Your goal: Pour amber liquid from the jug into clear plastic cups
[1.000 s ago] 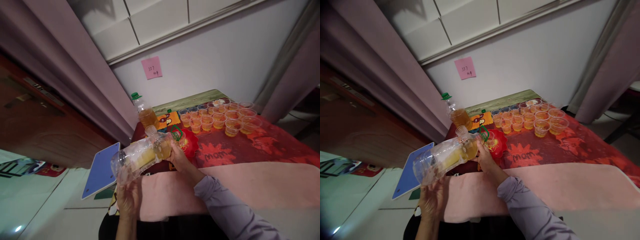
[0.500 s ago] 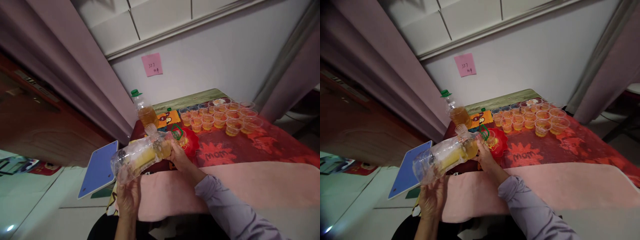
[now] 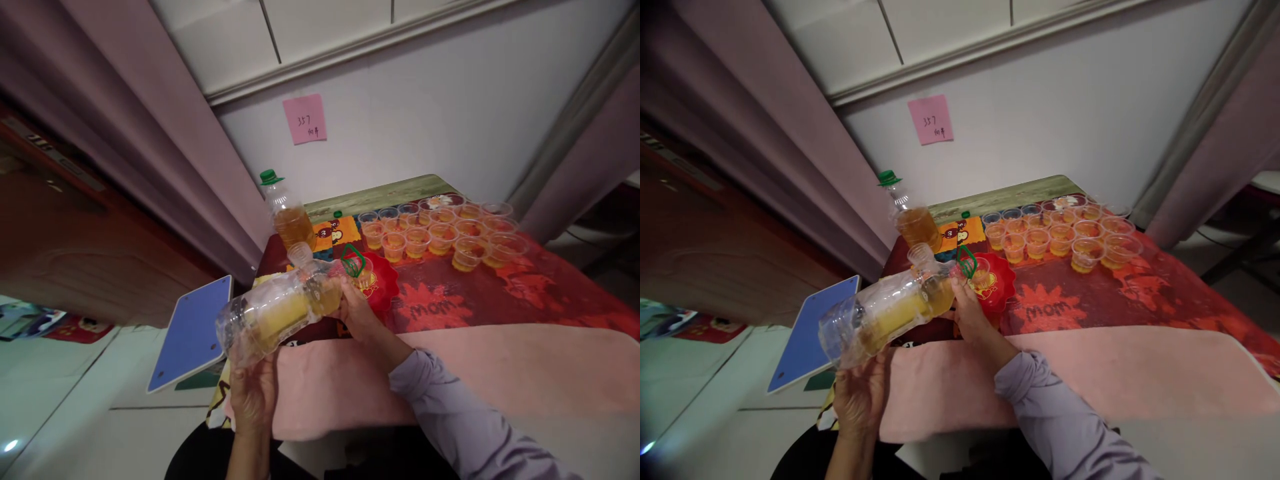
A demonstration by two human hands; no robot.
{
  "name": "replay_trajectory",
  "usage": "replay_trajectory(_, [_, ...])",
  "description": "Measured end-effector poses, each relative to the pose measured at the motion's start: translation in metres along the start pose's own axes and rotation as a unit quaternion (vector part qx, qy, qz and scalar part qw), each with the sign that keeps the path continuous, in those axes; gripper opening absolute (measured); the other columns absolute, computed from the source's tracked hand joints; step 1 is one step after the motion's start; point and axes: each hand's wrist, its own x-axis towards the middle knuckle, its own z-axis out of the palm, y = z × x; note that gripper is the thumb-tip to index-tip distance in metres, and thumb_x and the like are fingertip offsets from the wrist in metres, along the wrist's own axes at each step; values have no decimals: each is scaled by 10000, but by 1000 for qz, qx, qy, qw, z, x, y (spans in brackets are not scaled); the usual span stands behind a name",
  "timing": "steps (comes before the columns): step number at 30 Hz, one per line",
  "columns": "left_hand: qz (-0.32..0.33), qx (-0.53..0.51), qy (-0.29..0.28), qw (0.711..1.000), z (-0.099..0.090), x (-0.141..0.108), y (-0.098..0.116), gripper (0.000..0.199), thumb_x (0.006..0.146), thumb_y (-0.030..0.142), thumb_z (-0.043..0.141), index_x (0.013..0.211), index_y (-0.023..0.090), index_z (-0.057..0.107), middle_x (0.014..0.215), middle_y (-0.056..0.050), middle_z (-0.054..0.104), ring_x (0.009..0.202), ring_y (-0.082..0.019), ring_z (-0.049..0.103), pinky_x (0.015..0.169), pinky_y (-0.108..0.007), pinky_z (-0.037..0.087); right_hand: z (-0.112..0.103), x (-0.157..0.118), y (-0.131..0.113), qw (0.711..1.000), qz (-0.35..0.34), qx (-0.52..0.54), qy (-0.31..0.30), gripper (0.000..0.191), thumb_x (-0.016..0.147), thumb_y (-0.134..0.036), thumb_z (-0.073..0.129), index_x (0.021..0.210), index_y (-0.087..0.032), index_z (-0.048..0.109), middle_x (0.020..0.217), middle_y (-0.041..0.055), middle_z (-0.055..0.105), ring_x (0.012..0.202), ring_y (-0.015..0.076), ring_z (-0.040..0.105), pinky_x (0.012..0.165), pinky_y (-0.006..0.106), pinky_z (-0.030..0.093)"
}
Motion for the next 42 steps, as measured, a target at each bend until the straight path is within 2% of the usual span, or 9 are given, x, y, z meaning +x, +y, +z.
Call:
replay_trajectory(8, [7,-8,7,1000,3,-2,-2,733,600,656,989,1227,322,811,1467,-43,744,1517,-357,556,1041,-411,653,0,1,2,1000,-3,-2,1,567,937,-764,720,1259,-297,714,1263,61,828,1187,292,784,922,479,695])
replay_trajectory(12, [9,-4,-11,1000,0,0,-1,761,622,650,983,1288,335,793,1520,-49,718,1494,-350,581,1049,-421,648,-1,3,3,1000,0,-2,5,589,954,-774,689,1284,-287,714,1249,67,836,1185,291,790,966,495,685])
replay_trajectory(18, [9,-30,-12,999,-7,5,-3,784,606,603,1005,1310,339,784,1451,-34,759,1465,-330,615,1032,-397,658,-1,4,3,1000,7,-5,0,606,973,-782,654,1324,-290,698,1272,60,833,1206,293,785,997,514,677])
replay_trajectory(24, [6,-24,-16,1000,-8,4,-3,723,602,622,1007,1243,352,808,1438,-22,764,1494,-340,595,1067,-423,649,1,1,1,1000,2,-3,4,570,991,-758,649,1313,-289,697,1293,64,824,1206,291,784,1011,519,670])
replay_trajectory(30, [-9,-21,-16,1000,-1,5,4,867,566,692,996,1304,285,792,1437,-69,760,1561,-373,514,1077,-432,648,2,-1,-2,1000,0,-5,7,611,933,-770,718,1302,-284,693,1318,67,805,1194,282,775,940,469,696])
replay_trajectory(32, [-17,-19,-18,999,0,7,5,877,550,713,995,1279,269,796,1423,-81,766,1570,-386,500,1096,-453,638,3,-2,-3,1000,-10,-12,12,600,920,-747,749,1314,-300,684,1319,53,797,1158,269,777,868,426,708])
replay_trajectory(36, [-38,-8,-23,999,0,9,3,927,507,753,996,1294,307,791,1482,-78,739,1574,-412,496,1148,-538,609,4,-6,-6,998,-34,-41,25,562,901,-721,787,1273,-308,703,1318,41,787,1108,249,773,779,355,704])
replay_trajectory(39, [-59,-11,-9,998,0,8,-3,888,472,799,985,1187,300,815,1497,-89,731,1569,-445,499,1159,-601,595,4,-8,-9,998,-45,-49,19,577,870,-715,827,1263,-305,726,1359,48,779,1141,256,768,799,347,703])
replay_trajectory(42, [-72,-35,2,997,-1,5,-8,963,424,829,981,1190,270,810,1523,-118,715,1563,-483,496,1167,-651,580,4,-9,-13,998,-48,-41,-22,641,850,-710,854,1333,-307,732,1442,60,756,1228,279,756,891,395,702])
